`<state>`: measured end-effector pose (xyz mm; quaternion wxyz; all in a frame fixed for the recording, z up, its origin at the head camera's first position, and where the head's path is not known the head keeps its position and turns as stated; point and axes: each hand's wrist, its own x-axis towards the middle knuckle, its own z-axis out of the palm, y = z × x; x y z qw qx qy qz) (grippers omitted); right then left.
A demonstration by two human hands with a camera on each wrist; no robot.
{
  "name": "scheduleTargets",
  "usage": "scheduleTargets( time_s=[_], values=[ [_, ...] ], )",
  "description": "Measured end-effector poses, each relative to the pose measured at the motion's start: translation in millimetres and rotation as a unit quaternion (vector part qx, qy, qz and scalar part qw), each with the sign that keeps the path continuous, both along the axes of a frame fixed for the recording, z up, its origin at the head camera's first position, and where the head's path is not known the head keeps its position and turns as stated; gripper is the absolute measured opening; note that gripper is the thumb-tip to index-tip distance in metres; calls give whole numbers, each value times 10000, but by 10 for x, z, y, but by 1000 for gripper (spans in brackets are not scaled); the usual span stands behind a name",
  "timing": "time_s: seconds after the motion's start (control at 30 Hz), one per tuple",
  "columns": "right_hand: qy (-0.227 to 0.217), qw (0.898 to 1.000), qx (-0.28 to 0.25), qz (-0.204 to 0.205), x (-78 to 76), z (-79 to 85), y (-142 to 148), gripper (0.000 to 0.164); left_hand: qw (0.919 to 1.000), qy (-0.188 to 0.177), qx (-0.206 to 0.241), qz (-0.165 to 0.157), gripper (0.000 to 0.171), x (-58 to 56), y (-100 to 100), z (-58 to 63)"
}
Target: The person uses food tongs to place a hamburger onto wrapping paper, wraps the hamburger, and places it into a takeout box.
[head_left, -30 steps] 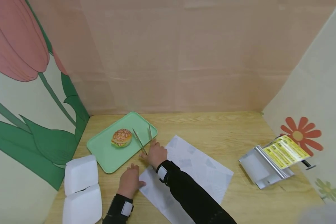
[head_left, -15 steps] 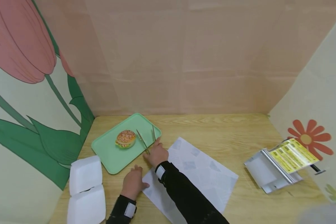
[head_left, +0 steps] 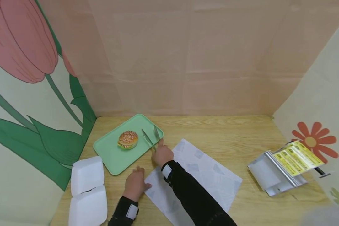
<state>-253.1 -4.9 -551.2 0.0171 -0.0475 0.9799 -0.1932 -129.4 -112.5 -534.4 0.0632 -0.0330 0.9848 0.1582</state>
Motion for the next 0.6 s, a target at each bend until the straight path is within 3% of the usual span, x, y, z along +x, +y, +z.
scheduleTargets(
  time_s=[0.17,0.27,0.4,0.6],
  values=[
    [-137,9986,-505,110,-19,72,81,54,9999,-132,-72,16,73,-21,10,15],
    [-637,9908,-1169,254,-21,132,121,60,9999,-116,-90,-40,73,-25,5,29],
    [-1634,9646,-1989,570,-9,235,156,74,9999,-80,-73,-65,73,-25,-4,36],
    [-2630,9196,-2820,747,38,282,193,72,10000,-66,9,-40,72,-8,4,46]
  ],
)
